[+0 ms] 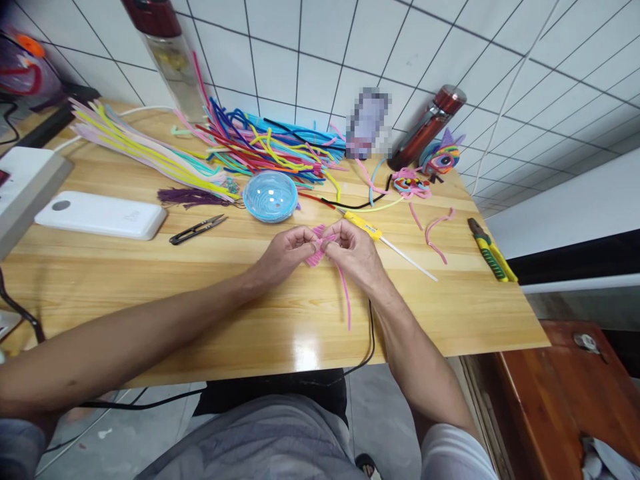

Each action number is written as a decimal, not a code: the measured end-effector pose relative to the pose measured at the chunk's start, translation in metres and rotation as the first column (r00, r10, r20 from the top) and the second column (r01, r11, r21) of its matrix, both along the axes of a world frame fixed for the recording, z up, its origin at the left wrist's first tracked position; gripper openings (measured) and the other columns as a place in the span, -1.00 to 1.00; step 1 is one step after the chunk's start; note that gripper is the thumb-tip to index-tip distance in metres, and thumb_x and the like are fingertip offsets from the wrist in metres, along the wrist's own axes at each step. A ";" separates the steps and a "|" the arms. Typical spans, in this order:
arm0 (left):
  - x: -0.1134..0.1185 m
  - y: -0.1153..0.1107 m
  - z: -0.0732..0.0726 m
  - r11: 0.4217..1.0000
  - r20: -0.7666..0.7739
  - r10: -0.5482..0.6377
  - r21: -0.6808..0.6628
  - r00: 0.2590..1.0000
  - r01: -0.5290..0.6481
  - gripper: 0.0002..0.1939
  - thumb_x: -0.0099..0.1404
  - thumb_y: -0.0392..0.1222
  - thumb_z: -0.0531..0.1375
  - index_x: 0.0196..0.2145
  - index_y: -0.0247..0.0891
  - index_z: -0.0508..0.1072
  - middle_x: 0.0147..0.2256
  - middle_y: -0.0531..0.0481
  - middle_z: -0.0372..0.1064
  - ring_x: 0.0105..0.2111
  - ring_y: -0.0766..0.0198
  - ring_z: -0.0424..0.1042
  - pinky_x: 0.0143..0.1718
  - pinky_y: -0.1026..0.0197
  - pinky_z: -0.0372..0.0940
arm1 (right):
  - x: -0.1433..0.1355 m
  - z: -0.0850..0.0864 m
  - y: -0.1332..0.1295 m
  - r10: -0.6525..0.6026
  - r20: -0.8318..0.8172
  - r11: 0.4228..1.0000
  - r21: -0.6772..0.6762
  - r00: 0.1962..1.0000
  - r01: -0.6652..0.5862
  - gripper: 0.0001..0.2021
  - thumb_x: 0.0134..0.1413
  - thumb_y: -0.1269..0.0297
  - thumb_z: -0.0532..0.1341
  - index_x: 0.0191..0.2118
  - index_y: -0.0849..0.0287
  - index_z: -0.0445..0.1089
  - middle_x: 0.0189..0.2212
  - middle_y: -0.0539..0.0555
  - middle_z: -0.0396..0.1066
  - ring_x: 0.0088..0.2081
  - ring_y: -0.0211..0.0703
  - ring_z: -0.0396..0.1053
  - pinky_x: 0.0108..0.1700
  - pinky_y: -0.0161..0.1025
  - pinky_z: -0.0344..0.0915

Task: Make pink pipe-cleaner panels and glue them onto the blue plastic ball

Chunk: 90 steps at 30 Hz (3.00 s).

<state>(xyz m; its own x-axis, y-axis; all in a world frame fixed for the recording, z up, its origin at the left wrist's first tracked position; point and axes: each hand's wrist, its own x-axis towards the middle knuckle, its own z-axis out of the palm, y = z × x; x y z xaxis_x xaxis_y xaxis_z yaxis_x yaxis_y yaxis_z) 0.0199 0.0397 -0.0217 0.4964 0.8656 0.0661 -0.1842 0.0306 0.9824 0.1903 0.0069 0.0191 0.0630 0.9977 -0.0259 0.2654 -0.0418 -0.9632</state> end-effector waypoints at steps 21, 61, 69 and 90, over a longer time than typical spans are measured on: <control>-0.001 0.000 0.000 1.000 -0.006 -0.007 0.012 1.000 0.007 -0.69 0.30 0.09 0.33 -0.39 -0.19 0.49 -0.38 -0.01 0.54 -0.05 0.08 0.53 0.18 0.03 0.32 | 0.001 -0.001 0.000 -0.019 -0.037 0.999 0.031 0.999 0.021 -0.87 -0.16 0.27 0.36 -0.38 0.10 0.48 -0.52 -0.09 0.42 -0.48 -0.26 0.30 -0.35 -0.24 0.29; 0.001 0.000 0.000 1.000 0.012 0.016 0.020 1.000 -0.016 -0.72 0.26 0.06 0.34 -0.39 -0.19 0.48 -0.46 0.06 0.47 -0.15 0.13 0.53 0.18 0.00 0.34 | -0.002 0.000 0.000 -0.044 0.025 0.999 0.011 0.999 0.044 -0.89 -0.17 0.23 0.31 -0.43 0.11 0.48 -0.54 -0.08 0.41 -0.50 -0.26 0.26 -0.37 -0.23 0.22; 0.001 0.000 -0.004 0.999 0.011 0.022 0.042 1.000 -0.022 -0.75 0.31 0.04 0.33 -0.36 -0.19 0.50 -0.40 0.02 0.53 -0.06 0.12 0.55 0.33 -0.02 0.25 | -0.001 -0.003 -0.002 -0.068 0.042 0.998 0.019 0.997 0.068 -0.90 -0.14 0.23 0.30 -0.42 0.10 0.46 -0.53 -0.07 0.41 -0.48 -0.24 0.28 -0.38 -0.24 0.24; 0.001 -0.003 -0.001 1.000 -0.022 0.012 0.003 1.000 -0.012 -0.80 0.23 -0.06 0.30 -0.41 -0.22 0.44 -0.50 0.13 0.38 -0.48 0.35 0.27 -0.27 0.19 0.27 | -0.001 -0.001 -0.003 -0.009 0.171 1.000 0.020 0.985 0.006 -0.90 -0.20 0.27 0.23 -0.47 0.11 0.45 -0.54 -0.04 0.45 -0.51 -0.25 0.30 -0.43 -0.26 0.19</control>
